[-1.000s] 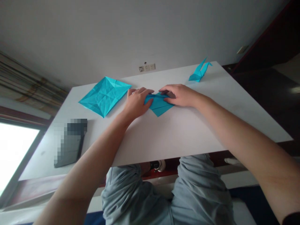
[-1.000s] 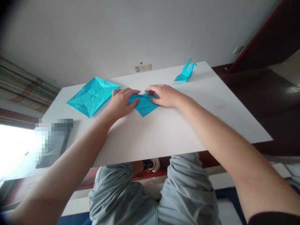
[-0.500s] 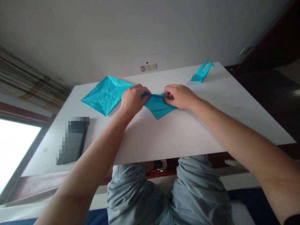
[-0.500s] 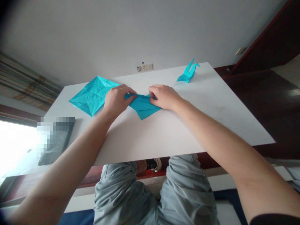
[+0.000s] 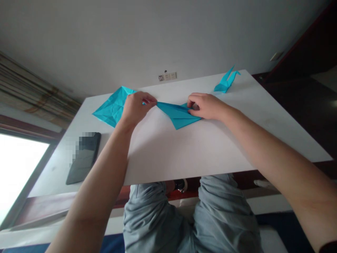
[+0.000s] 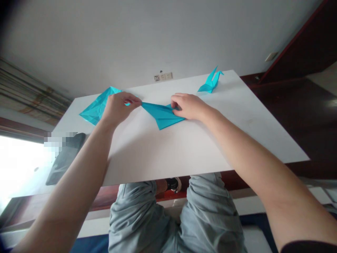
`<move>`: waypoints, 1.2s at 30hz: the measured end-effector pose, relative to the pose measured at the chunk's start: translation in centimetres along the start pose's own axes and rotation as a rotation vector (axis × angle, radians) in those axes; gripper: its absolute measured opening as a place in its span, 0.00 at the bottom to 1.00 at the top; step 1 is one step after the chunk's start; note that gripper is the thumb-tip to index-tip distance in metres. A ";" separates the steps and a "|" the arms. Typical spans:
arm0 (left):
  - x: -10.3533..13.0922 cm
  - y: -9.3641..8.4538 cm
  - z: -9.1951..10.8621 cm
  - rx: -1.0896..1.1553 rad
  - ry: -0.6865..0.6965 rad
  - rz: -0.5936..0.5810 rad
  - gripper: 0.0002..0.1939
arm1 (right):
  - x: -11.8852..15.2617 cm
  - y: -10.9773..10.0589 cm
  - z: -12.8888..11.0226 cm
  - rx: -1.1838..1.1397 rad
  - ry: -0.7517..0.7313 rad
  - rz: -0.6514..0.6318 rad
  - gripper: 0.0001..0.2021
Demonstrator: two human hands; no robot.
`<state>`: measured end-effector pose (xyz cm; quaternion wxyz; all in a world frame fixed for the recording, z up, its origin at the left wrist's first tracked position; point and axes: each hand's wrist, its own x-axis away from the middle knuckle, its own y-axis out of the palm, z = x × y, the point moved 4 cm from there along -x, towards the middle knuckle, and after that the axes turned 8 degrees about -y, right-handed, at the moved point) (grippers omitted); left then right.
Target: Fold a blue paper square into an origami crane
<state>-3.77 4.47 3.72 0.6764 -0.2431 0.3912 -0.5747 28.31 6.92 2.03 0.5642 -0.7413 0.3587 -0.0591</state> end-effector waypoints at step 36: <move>-0.4 4.8 0.3 0.213 -0.133 -0.052 0.12 | 0.5 0.5 0.9 -0.236 -0.073 -0.050 0.25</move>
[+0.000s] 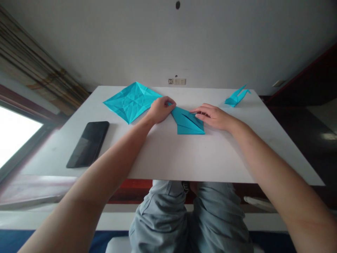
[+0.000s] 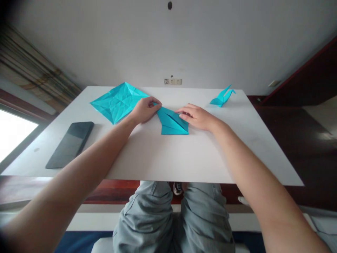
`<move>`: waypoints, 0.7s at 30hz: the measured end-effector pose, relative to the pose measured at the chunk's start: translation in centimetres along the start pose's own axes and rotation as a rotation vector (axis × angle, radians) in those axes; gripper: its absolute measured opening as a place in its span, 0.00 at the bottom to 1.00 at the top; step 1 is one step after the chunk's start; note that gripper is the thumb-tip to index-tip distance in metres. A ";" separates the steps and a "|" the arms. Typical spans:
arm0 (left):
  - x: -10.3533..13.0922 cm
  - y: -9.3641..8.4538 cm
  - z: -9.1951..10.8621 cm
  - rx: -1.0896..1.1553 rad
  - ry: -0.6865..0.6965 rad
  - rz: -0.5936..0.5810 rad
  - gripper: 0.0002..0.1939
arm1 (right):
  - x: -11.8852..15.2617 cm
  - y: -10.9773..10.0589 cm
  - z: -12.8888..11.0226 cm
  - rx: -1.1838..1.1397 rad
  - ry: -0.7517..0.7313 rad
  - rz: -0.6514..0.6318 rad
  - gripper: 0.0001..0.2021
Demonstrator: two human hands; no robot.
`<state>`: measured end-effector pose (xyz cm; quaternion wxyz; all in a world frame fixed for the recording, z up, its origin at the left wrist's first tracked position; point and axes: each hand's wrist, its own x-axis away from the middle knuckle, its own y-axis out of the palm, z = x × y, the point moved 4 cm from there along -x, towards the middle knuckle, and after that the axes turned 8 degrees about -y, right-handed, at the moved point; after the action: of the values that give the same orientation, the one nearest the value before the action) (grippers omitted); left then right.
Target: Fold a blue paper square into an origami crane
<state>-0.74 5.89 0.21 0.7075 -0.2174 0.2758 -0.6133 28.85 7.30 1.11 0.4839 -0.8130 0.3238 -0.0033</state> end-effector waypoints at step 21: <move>2.2 1.4 2.6 0.345 0.073 -0.294 0.35 | -1.1 1.4 -1.2 -0.362 0.124 0.169 0.28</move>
<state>2.19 3.84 1.00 0.6269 -0.1087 0.1573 -0.7553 26.85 6.50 0.97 0.3077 -0.8548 0.4153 0.0455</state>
